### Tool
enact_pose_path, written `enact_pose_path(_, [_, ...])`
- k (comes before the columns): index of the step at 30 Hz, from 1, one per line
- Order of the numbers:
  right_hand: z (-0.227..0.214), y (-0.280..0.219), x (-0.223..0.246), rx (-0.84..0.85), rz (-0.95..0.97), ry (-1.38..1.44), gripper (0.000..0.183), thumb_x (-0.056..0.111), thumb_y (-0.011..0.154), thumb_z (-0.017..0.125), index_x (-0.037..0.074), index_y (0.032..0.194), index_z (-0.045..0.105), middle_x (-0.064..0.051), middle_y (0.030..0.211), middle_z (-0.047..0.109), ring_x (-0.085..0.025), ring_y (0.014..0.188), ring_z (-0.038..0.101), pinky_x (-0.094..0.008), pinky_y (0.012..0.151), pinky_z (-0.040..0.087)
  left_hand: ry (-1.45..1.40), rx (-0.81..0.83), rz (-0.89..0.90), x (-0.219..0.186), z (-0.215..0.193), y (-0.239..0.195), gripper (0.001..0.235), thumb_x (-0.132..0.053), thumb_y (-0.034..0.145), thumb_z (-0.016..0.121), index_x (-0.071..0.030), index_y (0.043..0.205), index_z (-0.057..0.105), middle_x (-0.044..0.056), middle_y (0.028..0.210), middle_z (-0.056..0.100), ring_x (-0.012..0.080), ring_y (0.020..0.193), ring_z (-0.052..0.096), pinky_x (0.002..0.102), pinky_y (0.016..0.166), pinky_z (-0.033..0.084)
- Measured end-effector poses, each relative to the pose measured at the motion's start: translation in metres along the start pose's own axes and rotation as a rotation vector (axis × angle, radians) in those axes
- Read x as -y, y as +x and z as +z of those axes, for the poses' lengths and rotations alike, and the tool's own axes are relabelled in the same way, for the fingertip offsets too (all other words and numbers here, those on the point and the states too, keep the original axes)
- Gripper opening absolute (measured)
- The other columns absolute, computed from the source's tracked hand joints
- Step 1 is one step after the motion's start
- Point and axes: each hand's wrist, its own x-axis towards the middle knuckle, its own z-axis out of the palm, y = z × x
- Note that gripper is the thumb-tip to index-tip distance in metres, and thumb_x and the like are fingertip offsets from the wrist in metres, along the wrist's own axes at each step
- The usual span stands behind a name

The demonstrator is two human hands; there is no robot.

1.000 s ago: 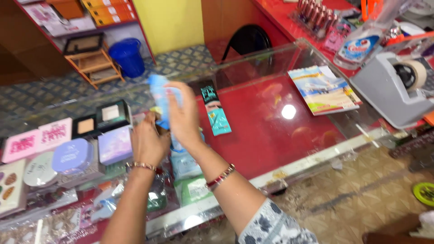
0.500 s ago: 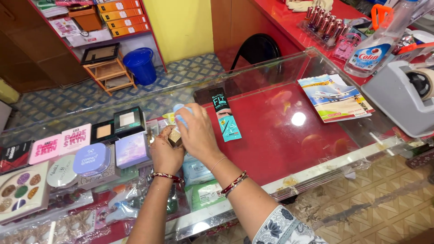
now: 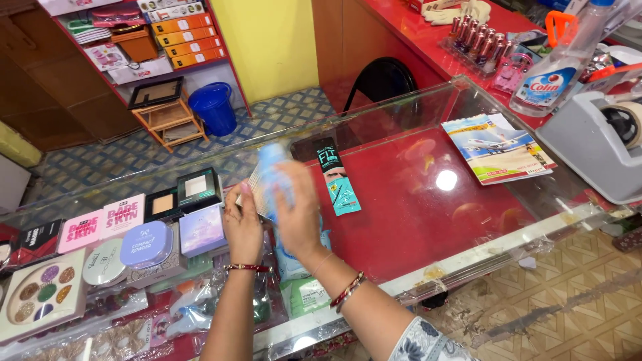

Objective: The person wipes various cosmetic items, including compacts, boxes, and tubes, with a blue cloth on a glass display counter. The person picks up each item individually, wipes it thoroughly, and places it back on the counter in a different position.

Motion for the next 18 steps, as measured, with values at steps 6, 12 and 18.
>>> enact_pose_path(6, [-0.001,0.013,0.043,0.125,-0.234,-0.433,0.039,0.018,0.092,0.063,0.013,0.131,0.063,-0.017,0.140,0.058,-0.038,0.132,0.053,-0.059,0.115,0.022,0.058,-0.125,0.061,-0.036,-0.004,-0.010,0.039,-0.036,0.110,0.047,-0.002,0.113,0.064,0.007,0.085,0.067,0.0140,0.074,0.059,0.032,0.068,0.049])
enact_pose_path(12, [-0.004,0.028,0.041,0.162,0.181,-0.187,0.030,0.024,0.099,0.061,0.009,0.125,0.065,-0.017,0.117,0.067,-0.038,0.109,0.066,-0.044,0.090,0.051,0.029,-0.180,0.031,-0.060,-0.009,-0.023,0.040,-0.035,0.110,0.047,-0.001,0.118,0.068,0.009,0.087,0.068,0.0148,0.073,0.056,0.031,0.068,0.048])
enact_pose_path(18, [0.016,0.010,0.026,-0.145,0.262,0.034,0.030,0.024,0.101,0.062,0.000,0.119,0.062,-0.019,0.107,0.072,-0.027,0.099,0.069,-0.037,0.089,0.052,-0.068,-0.327,0.023,-0.047,-0.005,-0.025,0.042,-0.036,0.110,0.047,0.000,0.122,0.067,0.012,0.094,0.071,0.0147,0.079,0.061,0.031,0.072,0.051])
